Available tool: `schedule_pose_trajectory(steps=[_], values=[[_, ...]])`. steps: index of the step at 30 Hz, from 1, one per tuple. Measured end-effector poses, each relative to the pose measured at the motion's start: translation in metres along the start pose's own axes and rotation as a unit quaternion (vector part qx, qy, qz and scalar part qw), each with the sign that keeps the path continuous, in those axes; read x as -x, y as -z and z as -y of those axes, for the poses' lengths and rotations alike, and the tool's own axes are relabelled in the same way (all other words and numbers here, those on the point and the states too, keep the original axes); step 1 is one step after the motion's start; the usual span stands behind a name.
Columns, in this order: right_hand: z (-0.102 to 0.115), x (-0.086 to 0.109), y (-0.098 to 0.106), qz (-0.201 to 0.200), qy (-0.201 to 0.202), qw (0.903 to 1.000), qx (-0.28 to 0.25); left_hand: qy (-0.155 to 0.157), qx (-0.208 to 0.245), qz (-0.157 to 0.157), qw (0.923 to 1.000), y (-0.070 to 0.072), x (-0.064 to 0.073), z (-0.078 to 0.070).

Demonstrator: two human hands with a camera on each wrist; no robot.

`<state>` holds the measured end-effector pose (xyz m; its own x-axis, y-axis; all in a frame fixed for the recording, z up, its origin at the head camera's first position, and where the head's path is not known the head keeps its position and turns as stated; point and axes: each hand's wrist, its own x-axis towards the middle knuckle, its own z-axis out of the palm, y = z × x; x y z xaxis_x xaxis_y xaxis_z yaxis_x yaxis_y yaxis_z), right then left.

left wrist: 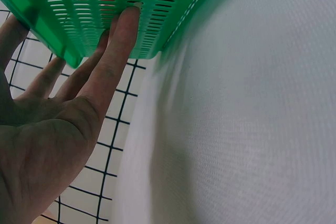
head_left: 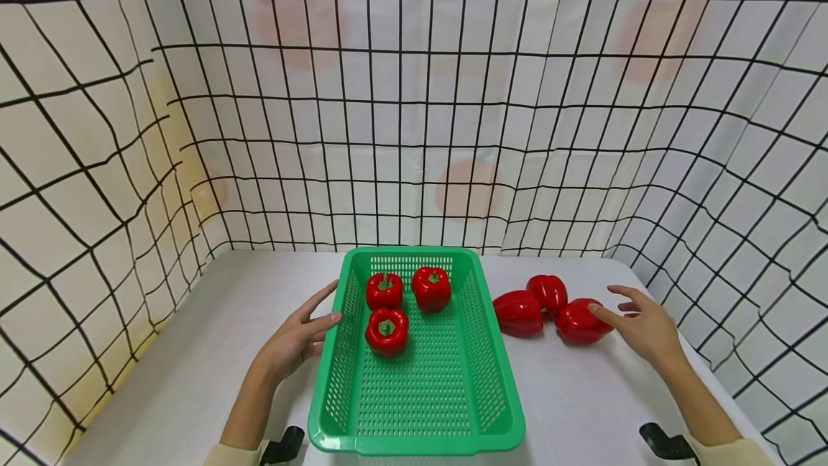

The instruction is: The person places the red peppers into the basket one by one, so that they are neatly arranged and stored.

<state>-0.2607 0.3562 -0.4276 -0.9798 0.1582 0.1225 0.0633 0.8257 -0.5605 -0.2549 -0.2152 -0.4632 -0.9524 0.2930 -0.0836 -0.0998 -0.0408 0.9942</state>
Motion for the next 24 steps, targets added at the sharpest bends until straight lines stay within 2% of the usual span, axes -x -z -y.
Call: schedule_pose_trajectory(steps=[10, 17, 24], values=[[-0.018, -0.006, -0.006, 0.01, -0.061, 0.9979, -0.02, -0.003, 0.001, 0.004, 1.0, 0.0, 0.0, 0.001], [-0.025, -0.01, -0.011, 0.043, -0.065, 0.9969, -0.013, -0.003, 0.0, 0.0, 1.0, 0.0, 0.0, 0.001], [-0.023, -0.008, -0.012, 0.065, -0.065, 0.9948, -0.045, -0.001, 0.0, -0.002, 1.0, -0.001, 0.0, 0.0]])
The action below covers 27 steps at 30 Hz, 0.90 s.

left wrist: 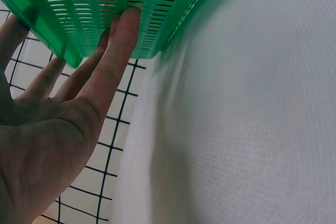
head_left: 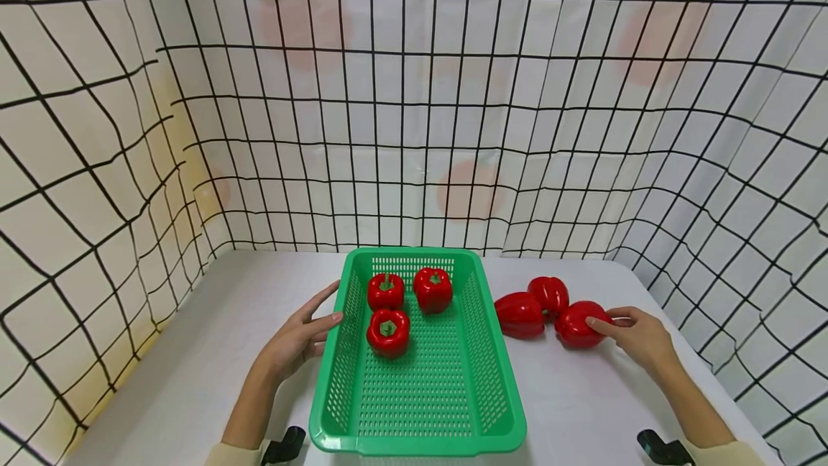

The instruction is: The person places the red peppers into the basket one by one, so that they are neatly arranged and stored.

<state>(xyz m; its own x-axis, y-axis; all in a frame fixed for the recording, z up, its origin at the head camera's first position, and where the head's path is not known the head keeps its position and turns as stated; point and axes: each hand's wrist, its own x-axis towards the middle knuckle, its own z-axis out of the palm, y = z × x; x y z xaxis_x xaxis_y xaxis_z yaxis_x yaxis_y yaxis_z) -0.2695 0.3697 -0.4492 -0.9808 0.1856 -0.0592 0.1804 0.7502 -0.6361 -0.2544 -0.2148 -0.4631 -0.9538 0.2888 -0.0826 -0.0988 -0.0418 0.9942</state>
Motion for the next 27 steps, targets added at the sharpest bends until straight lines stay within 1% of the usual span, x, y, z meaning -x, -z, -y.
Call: schedule_pose_trajectory(steps=[4, 12, 19, 27], values=[[0.003, 0.003, -0.001, 0.0, 0.001, 1.0, -0.002, 0.001, 0.002, 0.001, 1.0, 0.0, 0.0, 0.0], [0.006, 0.005, -0.006, -0.013, 0.006, 0.9999, -0.005, 0.0, -0.002, -0.001, 1.0, 0.0, 0.001, 0.0], [0.008, 0.005, -0.011, -0.023, 0.019, 0.9996, 0.002, -0.001, 0.0, 0.003, 1.0, 0.001, 0.001, -0.001], [0.017, 0.01, -0.011, -0.019, 0.024, 0.9995, -0.011, -0.002, -0.004, 0.0, 1.0, 0.0, 0.001, 0.0]])
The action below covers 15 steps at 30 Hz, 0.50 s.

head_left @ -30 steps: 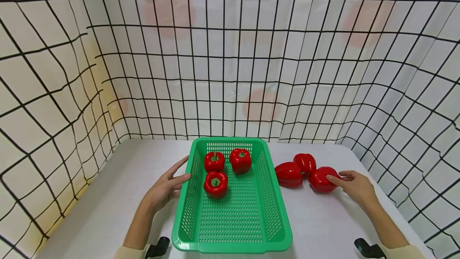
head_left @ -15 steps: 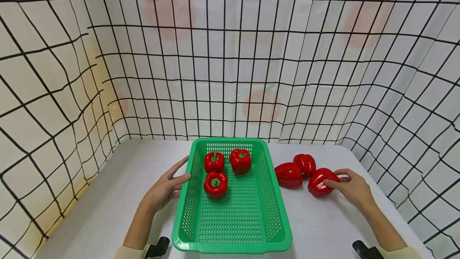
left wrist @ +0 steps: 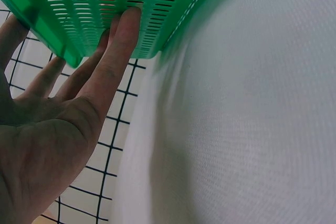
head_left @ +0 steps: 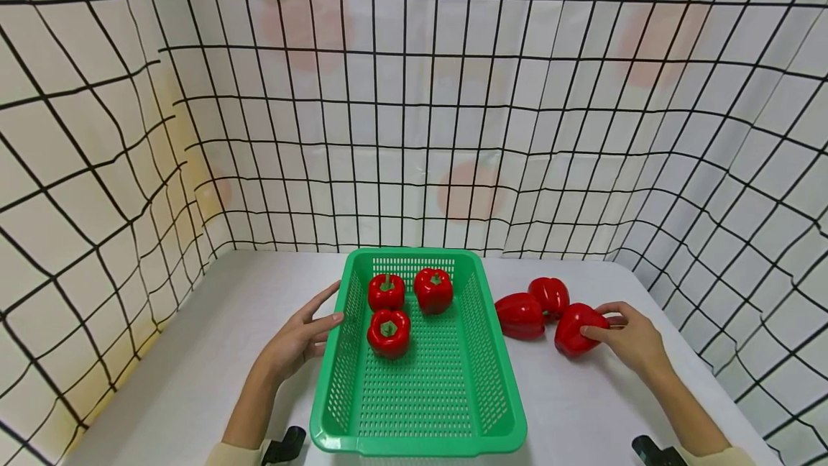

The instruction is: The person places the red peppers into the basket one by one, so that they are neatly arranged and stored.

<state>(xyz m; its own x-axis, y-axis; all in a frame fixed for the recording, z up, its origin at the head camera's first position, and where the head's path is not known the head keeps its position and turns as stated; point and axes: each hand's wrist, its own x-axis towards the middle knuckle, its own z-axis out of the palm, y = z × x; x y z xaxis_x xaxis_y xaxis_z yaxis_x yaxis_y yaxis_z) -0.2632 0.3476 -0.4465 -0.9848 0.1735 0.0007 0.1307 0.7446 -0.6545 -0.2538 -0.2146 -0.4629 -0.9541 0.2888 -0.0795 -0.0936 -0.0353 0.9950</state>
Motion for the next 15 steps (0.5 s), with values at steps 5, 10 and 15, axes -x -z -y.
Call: schedule_pose_trajectory(steps=[5, 10, 15], values=[[0.005, 0.005, -0.003, -0.005, 0.017, 0.9998, 0.003, -0.002, -0.001, -0.001, 1.0, 0.0, 0.0, 0.001], [0.013, 0.012, -0.002, -0.009, 0.022, 0.9997, 0.003, -0.003, -0.004, -0.004, 1.0, -0.001, 0.0, 0.001], [0.018, 0.016, -0.002, -0.015, 0.023, 0.9996, 0.007, -0.001, -0.003, -0.006, 1.0, 0.0, -0.001, 0.002]])
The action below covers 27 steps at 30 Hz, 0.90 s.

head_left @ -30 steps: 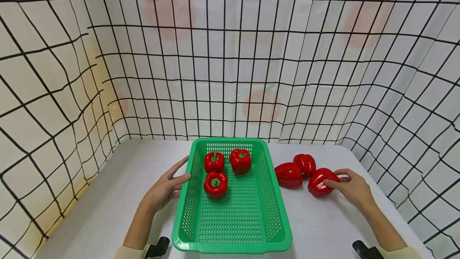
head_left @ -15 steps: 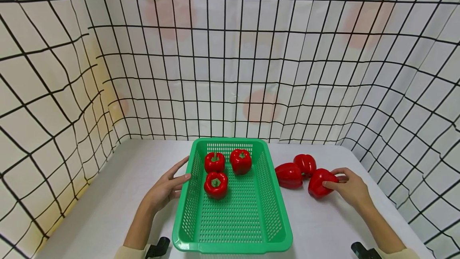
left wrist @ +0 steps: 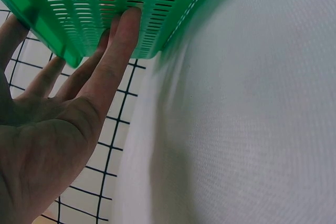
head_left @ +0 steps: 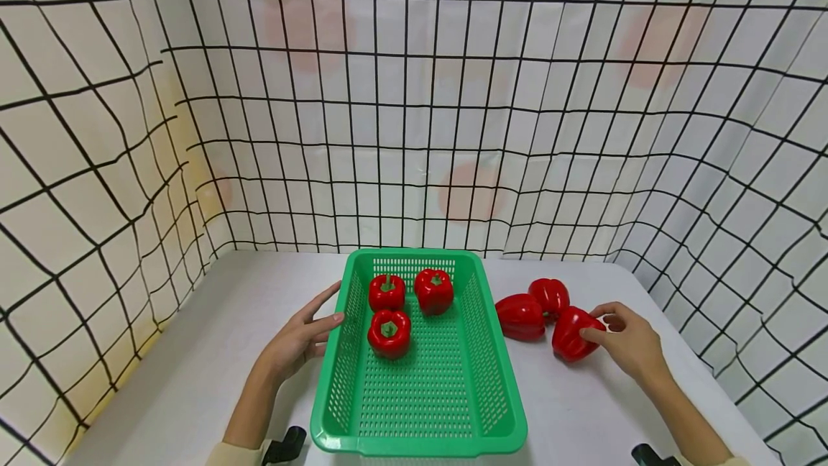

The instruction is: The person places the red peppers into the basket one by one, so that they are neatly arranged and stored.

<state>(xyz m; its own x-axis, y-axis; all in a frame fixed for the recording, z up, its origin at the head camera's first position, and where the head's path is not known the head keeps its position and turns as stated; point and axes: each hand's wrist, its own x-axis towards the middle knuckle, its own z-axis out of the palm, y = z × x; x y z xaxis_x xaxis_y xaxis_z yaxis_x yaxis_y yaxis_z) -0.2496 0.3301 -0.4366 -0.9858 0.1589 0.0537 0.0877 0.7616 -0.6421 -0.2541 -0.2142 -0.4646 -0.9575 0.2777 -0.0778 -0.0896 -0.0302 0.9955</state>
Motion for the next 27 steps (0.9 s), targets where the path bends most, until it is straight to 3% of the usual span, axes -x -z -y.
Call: schedule_pose_trajectory(steps=[11, 27], values=[[0.0, 0.001, -0.002, 0.014, 0.022, 0.9996, -0.003, 0.002, -0.003, -0.003, 1.0, 0.0, 0.0, 0.0], [0.01, 0.004, 0.0, 0.044, 0.004, 0.999, -0.01, -0.001, 0.002, 0.001, 1.0, 0.0, 0.001, -0.001]])
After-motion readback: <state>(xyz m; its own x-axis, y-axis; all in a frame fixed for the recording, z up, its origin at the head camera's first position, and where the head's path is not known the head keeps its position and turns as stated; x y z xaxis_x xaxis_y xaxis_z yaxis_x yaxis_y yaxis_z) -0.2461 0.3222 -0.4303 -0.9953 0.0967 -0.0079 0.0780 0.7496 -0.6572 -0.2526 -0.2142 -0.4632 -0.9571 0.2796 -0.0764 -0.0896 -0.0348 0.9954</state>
